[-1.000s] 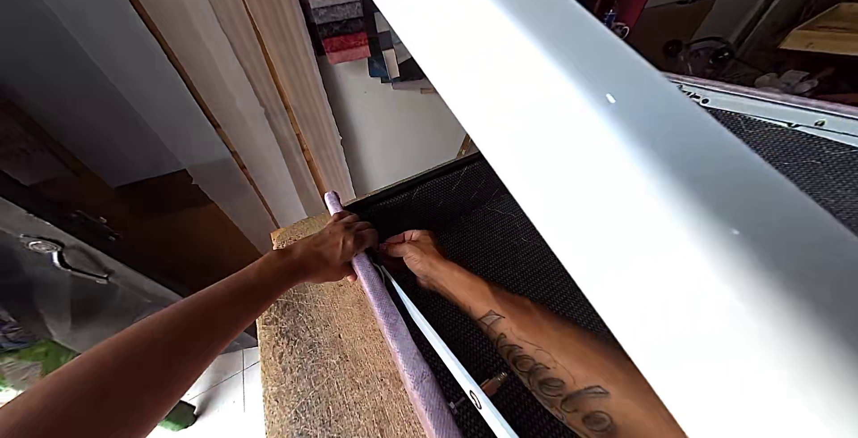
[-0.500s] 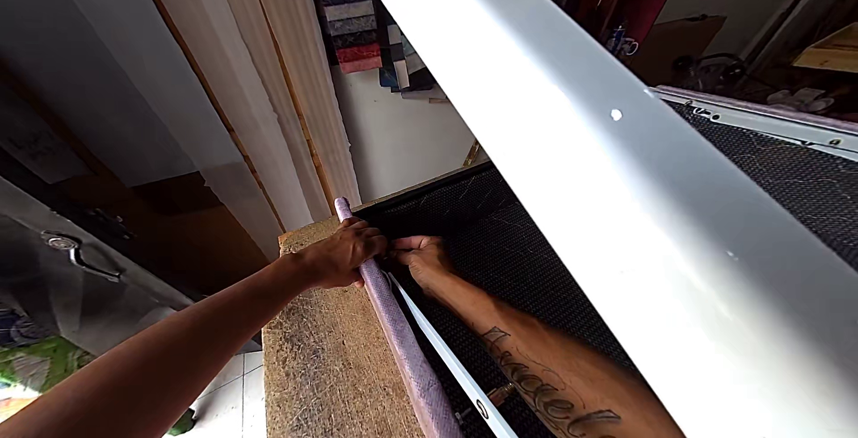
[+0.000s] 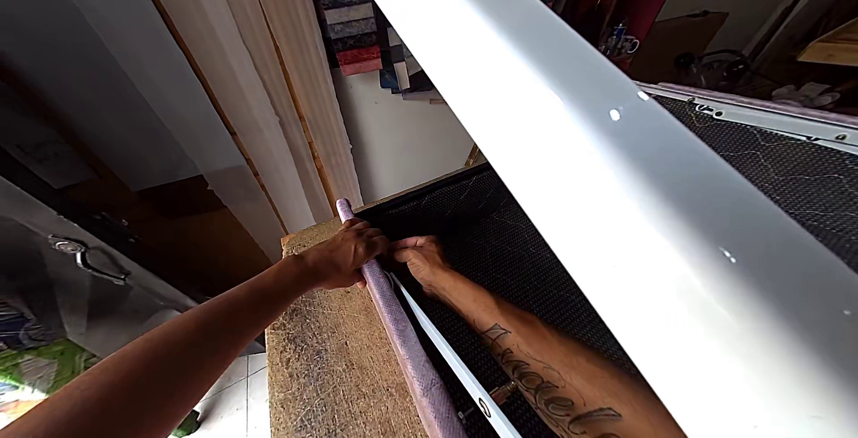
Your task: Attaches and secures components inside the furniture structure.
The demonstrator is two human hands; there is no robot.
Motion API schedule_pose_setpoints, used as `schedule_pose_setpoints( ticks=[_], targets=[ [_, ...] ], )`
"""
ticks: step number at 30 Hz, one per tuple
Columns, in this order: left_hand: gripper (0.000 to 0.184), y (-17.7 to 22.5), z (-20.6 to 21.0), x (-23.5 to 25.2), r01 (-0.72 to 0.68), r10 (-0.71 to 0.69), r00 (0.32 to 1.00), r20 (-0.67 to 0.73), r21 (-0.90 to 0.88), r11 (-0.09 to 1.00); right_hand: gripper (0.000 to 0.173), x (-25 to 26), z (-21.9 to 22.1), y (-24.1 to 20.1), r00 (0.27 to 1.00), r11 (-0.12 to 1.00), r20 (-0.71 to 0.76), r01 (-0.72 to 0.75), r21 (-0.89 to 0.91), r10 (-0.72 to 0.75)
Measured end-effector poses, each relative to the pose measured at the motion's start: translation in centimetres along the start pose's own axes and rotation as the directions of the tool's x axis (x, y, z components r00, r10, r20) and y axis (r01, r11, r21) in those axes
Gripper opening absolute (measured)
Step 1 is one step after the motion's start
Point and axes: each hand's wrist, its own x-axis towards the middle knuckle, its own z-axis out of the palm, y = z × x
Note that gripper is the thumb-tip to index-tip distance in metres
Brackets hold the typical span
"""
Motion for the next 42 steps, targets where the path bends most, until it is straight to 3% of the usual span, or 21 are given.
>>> schedule_pose_setpoints(
  ticks=[2,4,6,9,12,14,17,21,24,27,32,37,42],
  targets=[
    [0.043,0.5,-0.5,-0.4,-0.032,0.031,0.998,-0.052,-0.007,0.999,0.011,-0.8,0.7,-2.4,0.992,0.992,-0.031,-0.121,-0.023,0.120],
    [0.041,1.7,-1.4,-0.9,-0.027,0.027,0.994,-0.110,-0.007,1.000,0.011,-1.4,0.9,-3.8,0.989,0.982,-0.006,-0.144,-0.125,0.145],
    [0.038,3.9,-3.3,-0.9,0.134,-0.136,0.989,0.057,0.039,0.990,0.014,-1.6,0.9,-4.0,0.992,0.973,0.018,-0.115,-0.202,0.121],
    [0.042,0.7,-0.5,-0.8,-0.098,0.100,0.978,-0.182,0.021,0.995,0.012,-1.0,0.4,-2.1,0.986,0.961,-0.007,-0.166,-0.221,0.169],
    [0.043,0.5,-0.3,-0.6,-0.096,0.100,0.979,-0.175,0.031,0.995,0.021,0.4,-3.1,6.2,0.981,0.971,0.187,0.093,-0.222,-0.051],
    [0.043,0.3,0.0,-0.5,-0.089,0.093,0.982,-0.167,0.030,0.996,0.023,1.4,-4.3,8.8,0.953,0.944,0.265,0.214,-0.253,-0.145],
    [0.045,0.2,0.1,-0.5,-0.092,0.097,0.981,-0.170,0.036,0.995,0.020,-1.1,-2.9,3.1,0.966,0.949,0.247,0.142,-0.281,-0.071],
    [0.042,1.9,-1.5,-1.4,-0.072,0.073,0.979,-0.189,0.013,0.997,0.015,-1.9,0.6,-3.8,0.995,0.941,0.020,-0.090,-0.326,0.102],
    [0.032,4.9,-4.1,-2.5,0.001,-0.003,0.988,-0.152,-0.011,1.000,0.018,-1.5,0.6,-4.1,0.993,0.911,0.052,-0.075,-0.405,0.105],
    [0.032,3.4,-2.8,-1.7,-0.020,0.025,0.990,-0.142,0.036,0.999,0.020,-1.4,0.4,-4.3,0.988,0.891,0.095,-0.066,-0.450,0.121],
    [0.037,1.7,-1.2,-1.1,-0.060,0.065,0.983,-0.172,0.033,0.998,0.014,-1.5,0.2,-4.0,0.993,0.896,0.114,0.053,-0.440,-0.003],
    [0.036,1.6,-1.1,-1.1,-0.057,0.060,0.985,-0.163,0.020,0.998,0.023,-1.3,0.2,-4.5,0.989,0.865,0.125,-0.009,-0.501,0.082],
    [0.040,0.6,-0.3,-0.6,-0.050,0.052,0.989,-0.140,0.020,0.999,0.018,-1.4,0.7,-4.3,0.995,0.926,0.062,-0.049,-0.374,0.078]
  ],
)
